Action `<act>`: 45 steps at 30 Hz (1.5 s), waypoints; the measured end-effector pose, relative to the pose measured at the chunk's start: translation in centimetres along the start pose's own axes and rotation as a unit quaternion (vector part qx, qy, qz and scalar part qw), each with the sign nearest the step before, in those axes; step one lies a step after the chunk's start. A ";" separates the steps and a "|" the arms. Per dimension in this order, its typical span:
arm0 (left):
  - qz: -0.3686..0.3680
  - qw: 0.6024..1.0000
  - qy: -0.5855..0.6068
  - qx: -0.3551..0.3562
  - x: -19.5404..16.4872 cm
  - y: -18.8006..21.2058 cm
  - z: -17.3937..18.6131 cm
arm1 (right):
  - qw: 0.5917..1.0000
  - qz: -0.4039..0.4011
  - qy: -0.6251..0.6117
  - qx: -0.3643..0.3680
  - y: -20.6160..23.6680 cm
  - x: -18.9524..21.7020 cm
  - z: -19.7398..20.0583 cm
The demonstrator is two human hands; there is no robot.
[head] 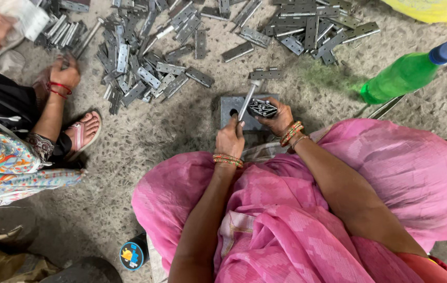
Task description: The person sits on the floor and assembles small metal hinge components. They place two flat metal pieces onto a metal block, insert a cylindrical pin, and strike it with a metal rod to secure the parts. The assembled hinges are then placed into a nearby bucket.
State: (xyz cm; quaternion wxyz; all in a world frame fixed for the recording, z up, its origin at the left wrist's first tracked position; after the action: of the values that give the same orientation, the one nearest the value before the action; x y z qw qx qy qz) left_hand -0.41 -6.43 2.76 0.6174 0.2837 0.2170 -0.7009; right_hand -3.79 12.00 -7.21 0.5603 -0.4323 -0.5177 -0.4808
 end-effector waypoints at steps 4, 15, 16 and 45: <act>-0.105 0.990 0.048 -0.083 -2.1 1.5 2.2 | 0.999 0.046 -0.029 0.007 -0.1 -0.4 -0.1; -0.071 0.997 -0.009 0.041 -2.6 1.5 -1.4 | 1.000 0.024 -0.006 -0.008 -0.3 -2.0 0.1; -0.068 0.997 0.000 0.029 -2.4 1.9 -0.9 | 0.999 0.016 -0.030 -0.001 -0.2 -2.2 0.0; 0.408 0.812 0.340 -0.244 18.3 -1.4 -1.2 | 0.996 0.021 -0.078 0.036 -0.5 -0.2 -0.2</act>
State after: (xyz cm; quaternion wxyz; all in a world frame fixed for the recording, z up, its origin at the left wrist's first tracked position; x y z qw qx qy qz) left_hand -3.03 -18.98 -10.36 0.7823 0.4066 0.4410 -0.1682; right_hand -4.24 11.72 -7.39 0.5432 -0.4588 -0.5681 -0.4144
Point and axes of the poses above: each hand's wrist, its own y-axis away from the middle knuckle, its own z-axis out of the back of the hand, x = y × z, the point moved 7 cm from there along -y, towards the middle knuckle, and after that the axes turned 10 degrees about x, right-handed, at the moved point
